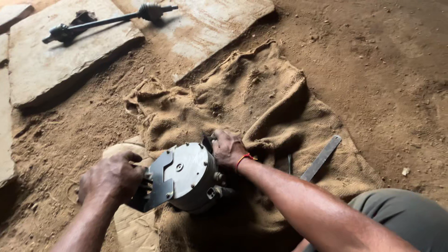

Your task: The person is sitting on the ground and working on a mechanical part, likely a starter motor. They use a rag to wipe the surface and a metal tool to scrape or adjust components on the part.

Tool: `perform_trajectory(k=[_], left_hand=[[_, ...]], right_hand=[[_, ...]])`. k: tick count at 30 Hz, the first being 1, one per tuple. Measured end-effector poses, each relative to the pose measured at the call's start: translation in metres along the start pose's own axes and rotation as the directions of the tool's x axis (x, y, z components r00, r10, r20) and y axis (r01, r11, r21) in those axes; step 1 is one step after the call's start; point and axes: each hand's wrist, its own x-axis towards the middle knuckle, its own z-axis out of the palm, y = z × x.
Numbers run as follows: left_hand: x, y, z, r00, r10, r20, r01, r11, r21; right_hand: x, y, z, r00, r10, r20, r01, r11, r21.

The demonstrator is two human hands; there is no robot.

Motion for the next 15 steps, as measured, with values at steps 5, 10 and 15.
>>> perform_trajectory(k=[5,10,15], left_hand=[[0.001,-0.001,0.001,1.000,-0.016,0.007,0.016,1.000,0.026],[-0.003,-0.002,-0.003,0.998,-0.054,0.021,0.055,0.997,-0.046],[-0.006,-0.004,0.001,1.000,0.001,0.008,-0.001,1.000,-0.017]], right_hand=[[0.012,0.017,0.013,0.936,0.313,0.159,-0.331,0.937,0.107],[0.017,0.072,0.001,0.839,0.537,-0.088,-0.425,0.747,0.512],[0.014,0.084,-0.045,0.800,0.598,0.058,-0.179,0.144,0.973]])
